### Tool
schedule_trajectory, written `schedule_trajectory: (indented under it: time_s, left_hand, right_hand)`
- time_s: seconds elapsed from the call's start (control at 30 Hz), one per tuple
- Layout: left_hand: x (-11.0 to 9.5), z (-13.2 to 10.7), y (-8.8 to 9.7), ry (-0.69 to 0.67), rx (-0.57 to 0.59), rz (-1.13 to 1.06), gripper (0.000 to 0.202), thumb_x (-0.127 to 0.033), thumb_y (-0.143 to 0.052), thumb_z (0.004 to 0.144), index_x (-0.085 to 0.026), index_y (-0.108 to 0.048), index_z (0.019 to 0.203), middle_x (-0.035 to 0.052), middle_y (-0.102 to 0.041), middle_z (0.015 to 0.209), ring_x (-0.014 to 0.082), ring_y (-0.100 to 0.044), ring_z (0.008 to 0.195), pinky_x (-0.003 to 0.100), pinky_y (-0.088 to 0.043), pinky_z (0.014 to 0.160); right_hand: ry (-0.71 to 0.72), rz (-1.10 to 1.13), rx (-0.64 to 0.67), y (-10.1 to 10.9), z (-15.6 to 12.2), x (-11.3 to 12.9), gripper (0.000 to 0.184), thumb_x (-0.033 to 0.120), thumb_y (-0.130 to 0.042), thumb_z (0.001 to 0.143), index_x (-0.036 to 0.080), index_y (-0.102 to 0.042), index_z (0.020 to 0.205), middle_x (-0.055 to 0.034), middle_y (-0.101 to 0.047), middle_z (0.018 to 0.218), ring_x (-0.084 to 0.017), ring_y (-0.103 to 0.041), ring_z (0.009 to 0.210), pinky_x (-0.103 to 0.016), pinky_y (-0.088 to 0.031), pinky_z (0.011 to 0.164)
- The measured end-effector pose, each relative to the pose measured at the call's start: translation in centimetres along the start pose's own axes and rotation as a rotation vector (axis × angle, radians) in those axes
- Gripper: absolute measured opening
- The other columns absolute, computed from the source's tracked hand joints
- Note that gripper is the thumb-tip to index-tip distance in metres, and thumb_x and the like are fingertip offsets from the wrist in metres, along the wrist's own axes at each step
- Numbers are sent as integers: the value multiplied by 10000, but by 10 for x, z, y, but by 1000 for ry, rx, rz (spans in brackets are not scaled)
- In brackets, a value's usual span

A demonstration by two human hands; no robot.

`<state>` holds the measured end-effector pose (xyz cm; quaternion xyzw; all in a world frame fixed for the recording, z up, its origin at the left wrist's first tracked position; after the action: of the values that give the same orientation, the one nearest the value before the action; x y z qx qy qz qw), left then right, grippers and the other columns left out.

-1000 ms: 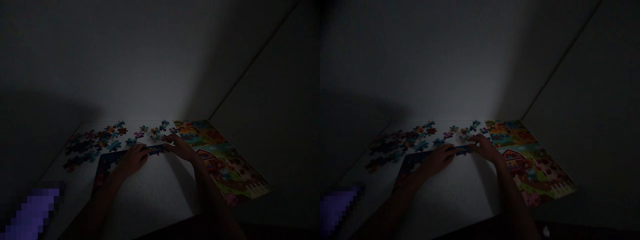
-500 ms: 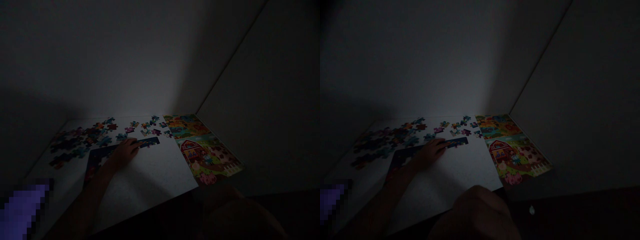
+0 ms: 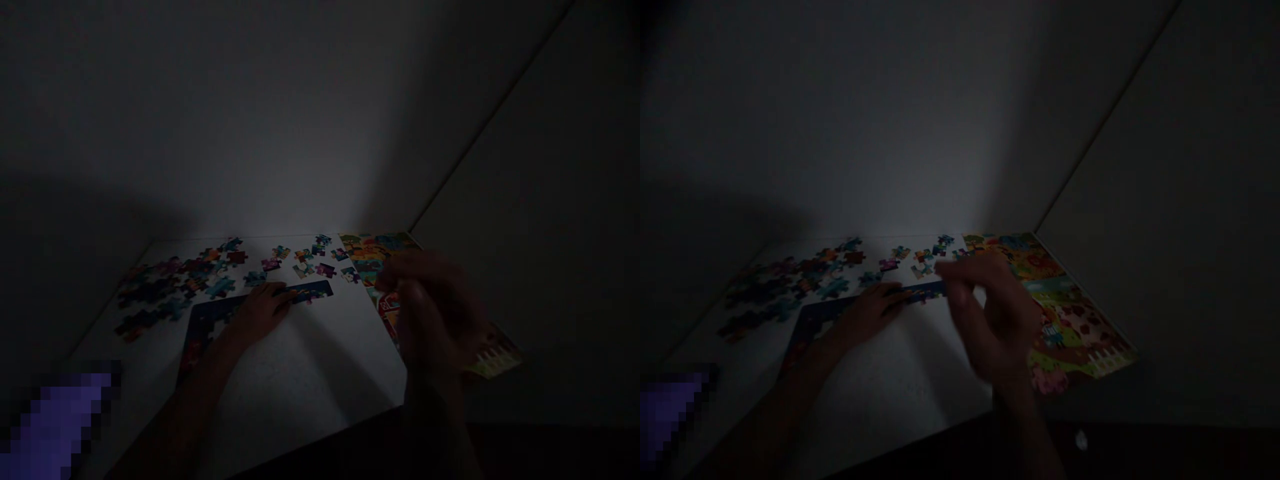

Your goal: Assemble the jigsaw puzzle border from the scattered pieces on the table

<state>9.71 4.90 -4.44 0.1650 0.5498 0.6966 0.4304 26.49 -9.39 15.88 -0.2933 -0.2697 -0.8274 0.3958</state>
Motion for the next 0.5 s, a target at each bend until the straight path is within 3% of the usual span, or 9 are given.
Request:
schedule_trajectory:
  time_s: [0.1,0.17,0.23,0.33,0.5]
  left_hand:
    - [-1,-1,1,4,6,-18,340,-244,-485,966,-256,-645,1265,91,-600,1246,252,-543,1171,448,-466,1015]
    - [0,-1,2,14,5,-19,337,-237,-486,964,-253,-647,1260,90,-596,1248,252,-540,1172,453,-464,1018]
    - [0,-2,2,20,10,-16,339,-236,-486,963,-258,-643,1263,89,-590,1259,251,-536,1174,457,-460,1021]
    - [-1,-1,2,14,26,-15,340,-240,-479,965,-253,-640,1264,92,-583,1265,254,-528,1182,460,-457,1022]
    - [-1,0,2,15,27,-18,323,-253,-479,971,-252,-648,1245,86,-585,1257,248,-533,1181,461,-450,1033]
  right_hand:
    - [-107,-103,63,-29,33,-98,181,309,-545,892,216,-697,926,-37,-705,873,-189,-650,814,-330,-515,742]
    - [-177,-224,163,-47,37,-160,195,300,-559,863,179,-705,913,-59,-713,858,-195,-654,796,-331,-508,750]
    - [-243,-344,203,-54,30,-205,216,277,-549,867,168,-708,962,-81,-725,925,-197,-658,826,-339,-506,794]
    - [-331,-448,333,-66,9,-241,249,223,-529,875,142,-704,1035,-122,-722,1033,-217,-665,908,-347,-506,837]
    - [-346,-574,578,-84,-6,-254,308,214,-536,906,131,-685,1163,-155,-692,1180,-257,-642,1080,-356,-474,936]
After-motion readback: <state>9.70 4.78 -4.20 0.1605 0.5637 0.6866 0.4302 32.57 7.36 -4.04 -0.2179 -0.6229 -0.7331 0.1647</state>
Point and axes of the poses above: each hand's wrist, its own z-axis towards the middle knuckle, its own y-axis out of the back of the hand, x = y × z, the point moved 8 cm from there along z, towards the middle knuckle
